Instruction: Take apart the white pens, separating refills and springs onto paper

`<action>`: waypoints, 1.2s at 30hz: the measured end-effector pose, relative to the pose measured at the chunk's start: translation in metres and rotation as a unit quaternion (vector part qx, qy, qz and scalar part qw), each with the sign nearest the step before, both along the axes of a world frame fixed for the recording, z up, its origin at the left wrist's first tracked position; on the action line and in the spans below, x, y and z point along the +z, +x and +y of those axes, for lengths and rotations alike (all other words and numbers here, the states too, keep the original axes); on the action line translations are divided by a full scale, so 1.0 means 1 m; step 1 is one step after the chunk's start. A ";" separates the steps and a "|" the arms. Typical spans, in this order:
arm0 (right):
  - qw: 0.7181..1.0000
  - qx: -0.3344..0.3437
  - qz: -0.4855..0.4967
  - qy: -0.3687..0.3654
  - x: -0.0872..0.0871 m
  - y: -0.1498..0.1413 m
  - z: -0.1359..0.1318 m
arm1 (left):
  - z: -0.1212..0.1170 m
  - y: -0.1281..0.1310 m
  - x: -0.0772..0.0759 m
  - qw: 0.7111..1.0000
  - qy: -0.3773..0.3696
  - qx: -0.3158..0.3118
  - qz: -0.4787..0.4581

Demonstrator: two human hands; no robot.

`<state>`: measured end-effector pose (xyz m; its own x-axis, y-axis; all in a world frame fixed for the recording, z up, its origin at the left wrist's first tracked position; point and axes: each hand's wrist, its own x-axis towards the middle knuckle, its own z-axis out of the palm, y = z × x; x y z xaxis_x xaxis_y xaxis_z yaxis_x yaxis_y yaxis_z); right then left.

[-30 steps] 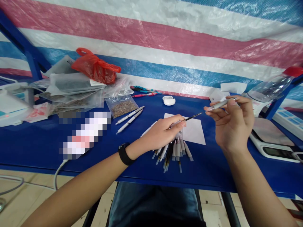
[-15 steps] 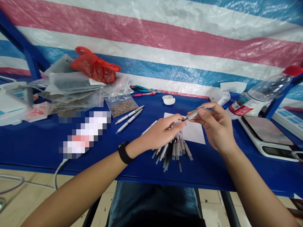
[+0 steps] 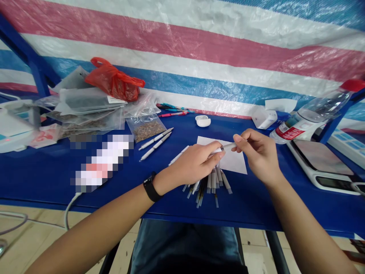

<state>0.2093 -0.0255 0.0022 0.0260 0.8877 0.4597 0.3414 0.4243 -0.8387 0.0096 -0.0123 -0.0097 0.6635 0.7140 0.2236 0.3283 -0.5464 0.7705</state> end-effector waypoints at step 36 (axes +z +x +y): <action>0.995 0.022 -0.075 -0.064 0.003 0.000 0.002 | 0.004 0.001 -0.003 0.998 0.033 0.046 0.039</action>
